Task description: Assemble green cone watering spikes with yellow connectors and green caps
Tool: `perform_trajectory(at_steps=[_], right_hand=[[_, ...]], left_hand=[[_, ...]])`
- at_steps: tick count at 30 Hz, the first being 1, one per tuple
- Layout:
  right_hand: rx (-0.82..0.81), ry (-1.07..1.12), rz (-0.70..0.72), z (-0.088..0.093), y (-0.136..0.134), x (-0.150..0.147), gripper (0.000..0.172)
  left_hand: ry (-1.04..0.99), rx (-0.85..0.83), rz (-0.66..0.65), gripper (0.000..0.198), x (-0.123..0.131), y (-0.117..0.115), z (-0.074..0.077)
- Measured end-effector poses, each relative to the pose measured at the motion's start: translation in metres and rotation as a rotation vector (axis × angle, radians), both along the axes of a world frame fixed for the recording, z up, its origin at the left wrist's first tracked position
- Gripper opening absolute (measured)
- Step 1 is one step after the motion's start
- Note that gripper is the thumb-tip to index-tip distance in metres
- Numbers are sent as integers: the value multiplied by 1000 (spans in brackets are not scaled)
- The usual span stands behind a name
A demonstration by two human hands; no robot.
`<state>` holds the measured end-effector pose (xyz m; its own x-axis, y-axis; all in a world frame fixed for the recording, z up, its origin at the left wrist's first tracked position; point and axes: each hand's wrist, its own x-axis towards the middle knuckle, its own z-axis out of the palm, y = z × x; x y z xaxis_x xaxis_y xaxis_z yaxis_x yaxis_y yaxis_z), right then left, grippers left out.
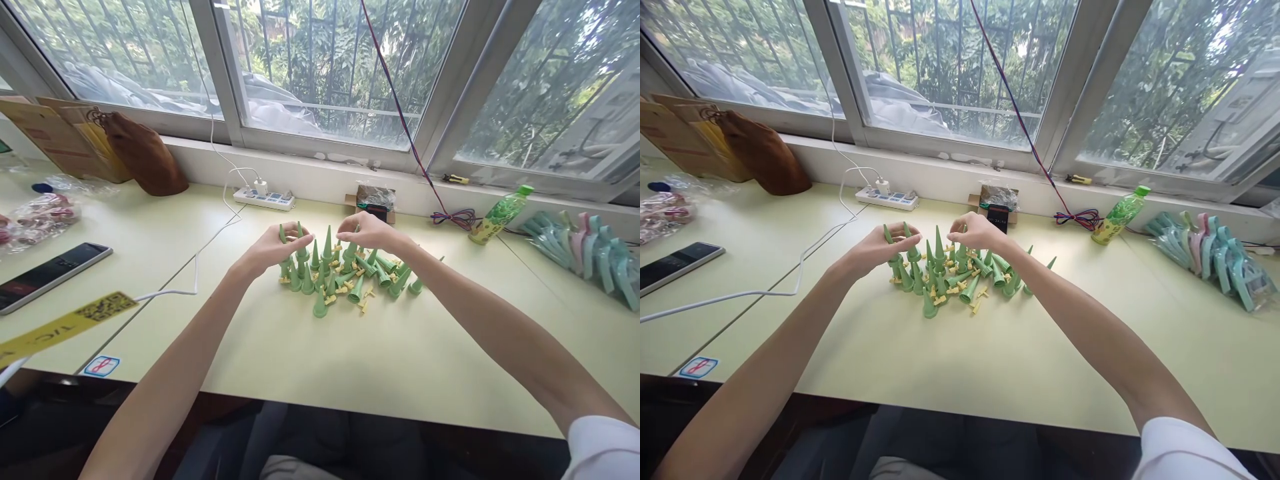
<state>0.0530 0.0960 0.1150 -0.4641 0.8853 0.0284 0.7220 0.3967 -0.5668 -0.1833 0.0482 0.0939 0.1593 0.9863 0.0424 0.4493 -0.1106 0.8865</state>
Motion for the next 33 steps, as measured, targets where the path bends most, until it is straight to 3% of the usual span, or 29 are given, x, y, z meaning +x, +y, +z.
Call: perform_trajectory(at_steps=[5, 9, 13, 16, 21, 26, 30, 33], right_hand=[[13, 34, -4, 3, -3, 2, 27], [-4, 115, -7, 5, -5, 6, 29], [-15, 214, -7, 6, -7, 11, 37], [-25, 250, -6, 8, -9, 11, 38], [-14, 246, -9, 9, -14, 9, 36], [39, 237, 5, 8, -17, 12, 34], [50, 227, -8, 7, -18, 14, 31], [64, 223, -13, 5, -18, 14, 29]], left_hand=[[-94, 41, -83, 65, -14, -2, -1], [-341, 80, -187, 88, -35, 3, -8], [-506, 98, 22, 75, -53, 20, -22], [-332, 74, 140, 54, -58, 37, -39], [-5, -61, -95, 40, -48, 55, -53], [42, -35, -113, 29, -36, 65, -51], [99, 26, -110, 28, -33, 70, -58], [207, 47, -199, 29, -35, 73, -65]])
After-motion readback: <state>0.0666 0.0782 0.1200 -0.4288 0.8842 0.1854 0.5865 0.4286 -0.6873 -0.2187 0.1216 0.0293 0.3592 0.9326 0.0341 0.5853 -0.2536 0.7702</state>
